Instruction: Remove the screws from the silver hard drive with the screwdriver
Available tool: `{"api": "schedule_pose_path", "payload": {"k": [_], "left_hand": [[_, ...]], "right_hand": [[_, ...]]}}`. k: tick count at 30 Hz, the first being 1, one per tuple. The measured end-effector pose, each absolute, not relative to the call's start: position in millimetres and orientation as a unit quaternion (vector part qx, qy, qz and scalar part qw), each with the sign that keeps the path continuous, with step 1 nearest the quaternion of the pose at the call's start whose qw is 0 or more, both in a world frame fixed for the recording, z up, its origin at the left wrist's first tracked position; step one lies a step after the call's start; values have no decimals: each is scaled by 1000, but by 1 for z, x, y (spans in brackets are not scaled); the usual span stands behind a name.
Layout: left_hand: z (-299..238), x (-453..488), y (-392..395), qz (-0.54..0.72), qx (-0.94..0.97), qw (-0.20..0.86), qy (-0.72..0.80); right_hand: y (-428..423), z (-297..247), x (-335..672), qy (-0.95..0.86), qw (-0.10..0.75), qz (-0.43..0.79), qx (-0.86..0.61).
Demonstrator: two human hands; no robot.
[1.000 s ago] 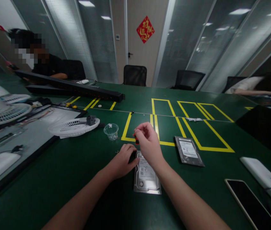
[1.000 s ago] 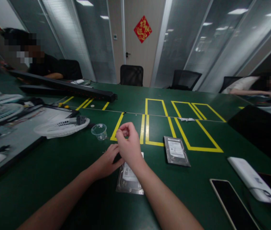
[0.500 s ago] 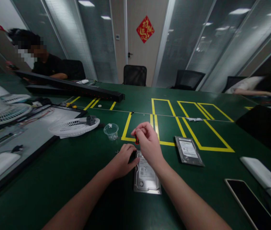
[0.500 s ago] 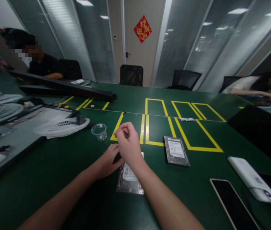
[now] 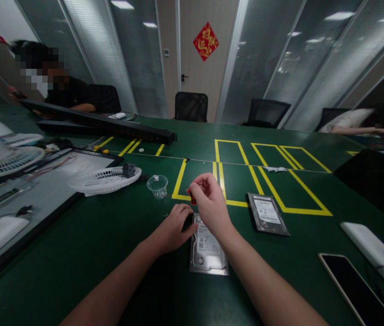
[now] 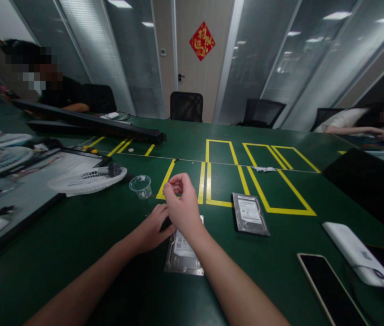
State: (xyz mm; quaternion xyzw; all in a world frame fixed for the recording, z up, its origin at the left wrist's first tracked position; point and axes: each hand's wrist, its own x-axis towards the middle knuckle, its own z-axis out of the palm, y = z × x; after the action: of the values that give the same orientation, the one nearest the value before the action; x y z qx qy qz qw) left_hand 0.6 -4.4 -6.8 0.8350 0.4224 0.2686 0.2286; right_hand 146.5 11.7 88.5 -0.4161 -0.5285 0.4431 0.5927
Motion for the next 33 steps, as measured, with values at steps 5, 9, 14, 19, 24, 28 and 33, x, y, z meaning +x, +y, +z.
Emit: {"api": "schedule_pose_path", "payload": {"k": [5, 9, 14, 19, 24, 28, 33], "left_hand": [[-6, 1, -4, 275, 837, 225, 416], [-5, 1, -4, 278, 836, 227, 415], [-7, 1, -4, 279, 835, 230, 414], [-6, 2, -4, 276, 833, 232, 420], [-2, 2, -5, 270, 827, 241, 429], [-4, 2, -4, 278, 830, 236, 423], [-5, 2, -4, 282, 831, 231, 419]], "right_hand": [[10, 90, 146, -530, 588, 448, -415], [9, 90, 146, -535, 583, 452, -411], [8, 91, 146, -536, 586, 457, -401], [6, 94, 147, -535, 587, 454, -404], [6, 96, 148, -546, 580, 454, -401], [6, 94, 149, -554, 582, 449, -390], [5, 94, 148, -551, 582, 448, -397]]}}
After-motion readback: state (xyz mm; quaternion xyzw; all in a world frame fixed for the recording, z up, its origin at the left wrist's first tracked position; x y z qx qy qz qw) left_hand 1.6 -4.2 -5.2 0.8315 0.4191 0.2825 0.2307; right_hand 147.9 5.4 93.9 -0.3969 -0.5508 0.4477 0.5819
